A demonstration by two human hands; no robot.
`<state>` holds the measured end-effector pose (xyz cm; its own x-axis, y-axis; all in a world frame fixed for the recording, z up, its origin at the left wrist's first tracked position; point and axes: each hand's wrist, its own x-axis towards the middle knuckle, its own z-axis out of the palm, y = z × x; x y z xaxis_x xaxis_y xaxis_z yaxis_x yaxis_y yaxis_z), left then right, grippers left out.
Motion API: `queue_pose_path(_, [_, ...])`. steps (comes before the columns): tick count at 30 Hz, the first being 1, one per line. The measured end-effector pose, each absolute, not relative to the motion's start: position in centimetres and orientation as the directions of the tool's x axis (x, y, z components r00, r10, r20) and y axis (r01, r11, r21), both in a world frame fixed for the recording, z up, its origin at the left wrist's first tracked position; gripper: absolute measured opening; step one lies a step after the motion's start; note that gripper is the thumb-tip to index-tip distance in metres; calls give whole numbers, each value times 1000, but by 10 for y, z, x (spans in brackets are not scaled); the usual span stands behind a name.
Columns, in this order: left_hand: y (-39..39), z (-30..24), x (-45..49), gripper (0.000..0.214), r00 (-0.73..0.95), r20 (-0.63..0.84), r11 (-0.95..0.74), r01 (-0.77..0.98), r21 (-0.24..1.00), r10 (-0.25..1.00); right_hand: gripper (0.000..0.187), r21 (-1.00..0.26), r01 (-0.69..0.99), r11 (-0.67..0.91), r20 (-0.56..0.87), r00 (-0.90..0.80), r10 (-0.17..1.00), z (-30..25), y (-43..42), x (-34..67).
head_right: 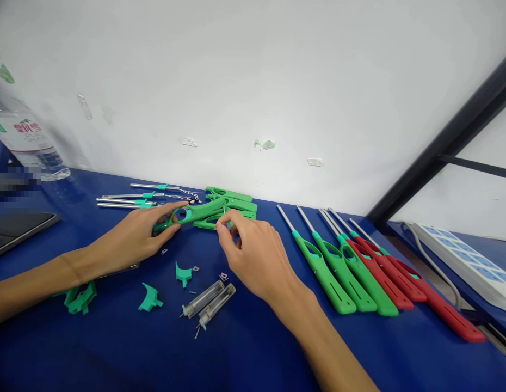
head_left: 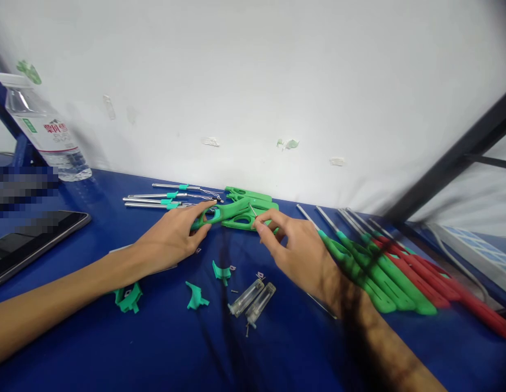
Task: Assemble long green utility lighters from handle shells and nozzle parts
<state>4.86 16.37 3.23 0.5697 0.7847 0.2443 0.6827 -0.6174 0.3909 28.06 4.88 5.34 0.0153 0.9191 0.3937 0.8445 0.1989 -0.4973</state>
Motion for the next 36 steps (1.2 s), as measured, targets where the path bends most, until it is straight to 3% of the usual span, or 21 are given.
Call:
queue_pose_path(11, [165, 31, 48, 63, 588, 263, -642, 664, 384, 765, 28, -514, 838, 181, 362, 21, 932, 58, 46, 281])
queue_pose_path(36, [160, 37, 51, 60, 581, 208, -613, 702, 362, 787, 20, -457, 845, 276, 514, -2, 858, 62, 43, 279])
